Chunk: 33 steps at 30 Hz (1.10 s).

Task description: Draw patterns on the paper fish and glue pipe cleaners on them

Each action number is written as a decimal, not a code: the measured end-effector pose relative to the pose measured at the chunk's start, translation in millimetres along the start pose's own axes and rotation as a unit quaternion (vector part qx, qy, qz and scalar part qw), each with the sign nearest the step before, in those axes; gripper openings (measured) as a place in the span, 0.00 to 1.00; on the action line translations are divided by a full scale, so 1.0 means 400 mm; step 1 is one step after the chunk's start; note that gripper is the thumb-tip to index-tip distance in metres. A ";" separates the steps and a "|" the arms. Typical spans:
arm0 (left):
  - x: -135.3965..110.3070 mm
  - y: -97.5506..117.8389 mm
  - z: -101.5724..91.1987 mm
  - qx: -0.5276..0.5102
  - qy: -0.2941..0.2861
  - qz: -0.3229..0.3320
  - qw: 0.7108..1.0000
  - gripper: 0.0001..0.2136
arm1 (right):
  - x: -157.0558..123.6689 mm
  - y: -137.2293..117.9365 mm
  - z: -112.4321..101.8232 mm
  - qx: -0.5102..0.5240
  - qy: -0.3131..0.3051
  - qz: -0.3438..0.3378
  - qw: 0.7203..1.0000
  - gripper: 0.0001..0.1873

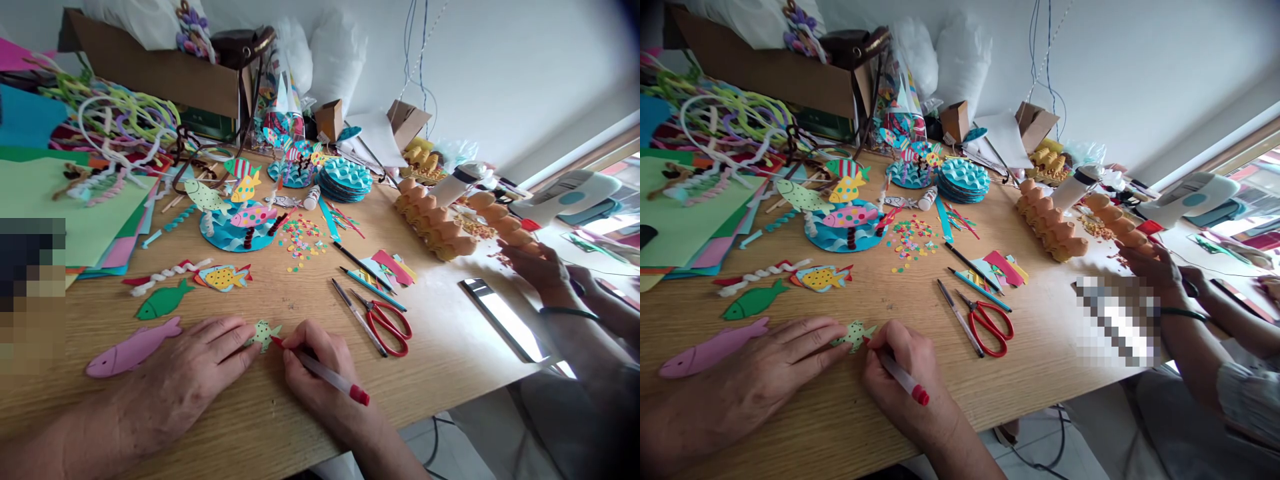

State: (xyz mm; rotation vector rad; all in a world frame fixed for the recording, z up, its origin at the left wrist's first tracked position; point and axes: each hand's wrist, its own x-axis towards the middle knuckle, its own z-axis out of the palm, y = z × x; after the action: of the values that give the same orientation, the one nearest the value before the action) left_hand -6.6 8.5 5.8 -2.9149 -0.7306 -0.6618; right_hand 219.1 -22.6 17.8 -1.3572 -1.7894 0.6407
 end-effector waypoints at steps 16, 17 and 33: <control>-0.006 -0.002 0.005 -0.031 -0.016 -0.010 0.999 0.25 | 0.002 -0.001 -0.002 -0.006 -0.014 0.018 1.000 0.05; -0.005 -0.001 0.004 -0.024 -0.015 -0.010 1.000 0.25 | 0.002 -0.001 -0.002 -0.007 -0.013 0.020 1.000 0.05; -0.007 0.000 0.003 -0.031 -0.008 -0.004 0.999 0.22 | 0.002 0.000 -0.004 -0.002 -0.015 0.018 1.000 0.06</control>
State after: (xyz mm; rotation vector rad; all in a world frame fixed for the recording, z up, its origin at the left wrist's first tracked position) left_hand -8.2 7.5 3.6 -2.9781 -0.7372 -0.6730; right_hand 220.5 -21.8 18.9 -1.3924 -1.7947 0.6798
